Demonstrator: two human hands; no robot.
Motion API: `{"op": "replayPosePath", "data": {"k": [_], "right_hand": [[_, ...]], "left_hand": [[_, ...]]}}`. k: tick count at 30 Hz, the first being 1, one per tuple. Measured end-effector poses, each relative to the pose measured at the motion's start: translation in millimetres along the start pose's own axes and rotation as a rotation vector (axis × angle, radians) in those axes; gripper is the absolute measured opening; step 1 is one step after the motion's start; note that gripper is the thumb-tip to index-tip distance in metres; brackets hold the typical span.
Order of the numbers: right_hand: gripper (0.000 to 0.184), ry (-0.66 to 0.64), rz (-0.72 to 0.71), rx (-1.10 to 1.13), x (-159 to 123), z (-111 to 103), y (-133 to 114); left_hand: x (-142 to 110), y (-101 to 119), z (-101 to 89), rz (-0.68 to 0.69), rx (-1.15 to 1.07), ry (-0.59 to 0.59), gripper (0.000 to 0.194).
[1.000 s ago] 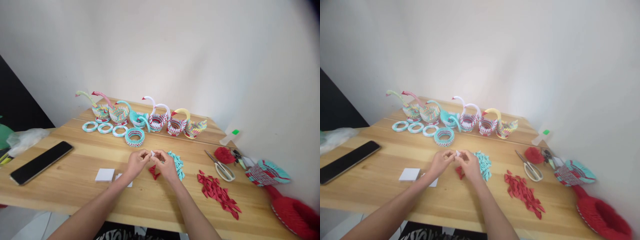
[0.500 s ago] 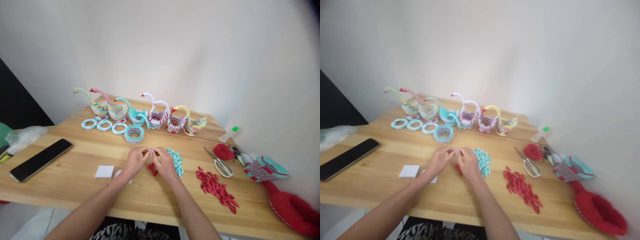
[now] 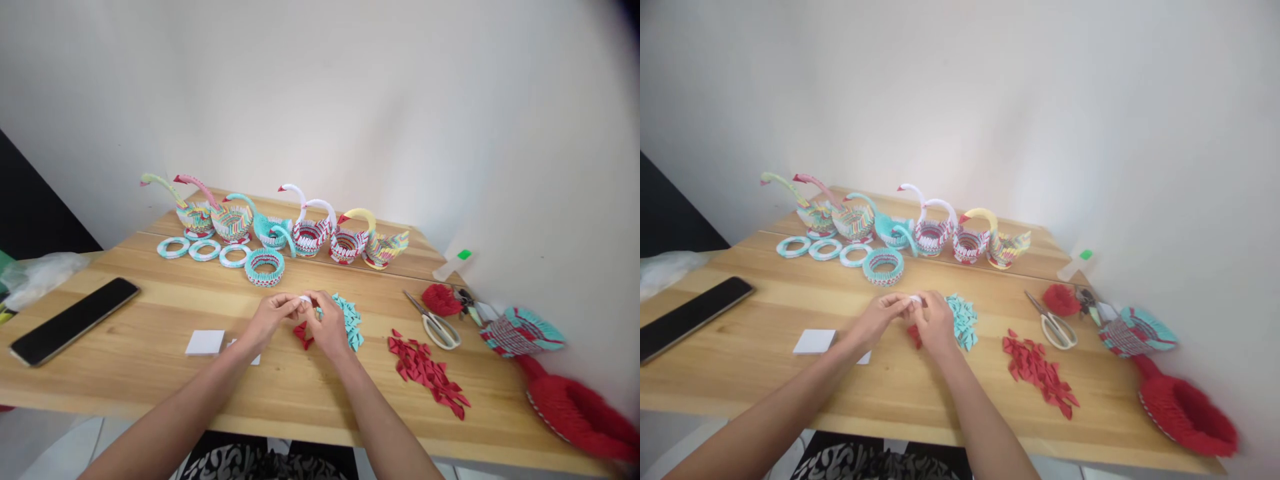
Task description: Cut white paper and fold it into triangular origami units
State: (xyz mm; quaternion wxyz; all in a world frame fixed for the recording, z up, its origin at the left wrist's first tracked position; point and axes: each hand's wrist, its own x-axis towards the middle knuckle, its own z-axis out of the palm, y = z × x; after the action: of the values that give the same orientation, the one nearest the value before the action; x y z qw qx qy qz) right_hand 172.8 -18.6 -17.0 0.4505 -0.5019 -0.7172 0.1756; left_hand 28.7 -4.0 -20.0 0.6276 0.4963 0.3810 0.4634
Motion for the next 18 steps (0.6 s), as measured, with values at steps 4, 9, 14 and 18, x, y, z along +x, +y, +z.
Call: {"op": "replayPosePath", "data": {"k": [4, 9, 14, 18], "right_hand": [[0.021, -0.017, 0.035, 0.097, 0, 1, -1], [0.029, -0.087, 0.256, 0.460, 2, 2, 4], [0.025, -0.091, 0.463, 0.778, 2, 6, 14], [0.023, -0.064, 0.494, 0.865, 1, 8, 13]], "left_hand": [[0, 4, -1.5, 0.027, 0.065, 0.081, 0.027], [0, 8, -2.2, 0.063, 0.047, 0.110, 0.028], [-1, 6, -0.8, 0.046, -0.025, 0.024, 0.028], [0, 2, -1.4, -0.008, -0.090, -0.025, 0.030]]}}
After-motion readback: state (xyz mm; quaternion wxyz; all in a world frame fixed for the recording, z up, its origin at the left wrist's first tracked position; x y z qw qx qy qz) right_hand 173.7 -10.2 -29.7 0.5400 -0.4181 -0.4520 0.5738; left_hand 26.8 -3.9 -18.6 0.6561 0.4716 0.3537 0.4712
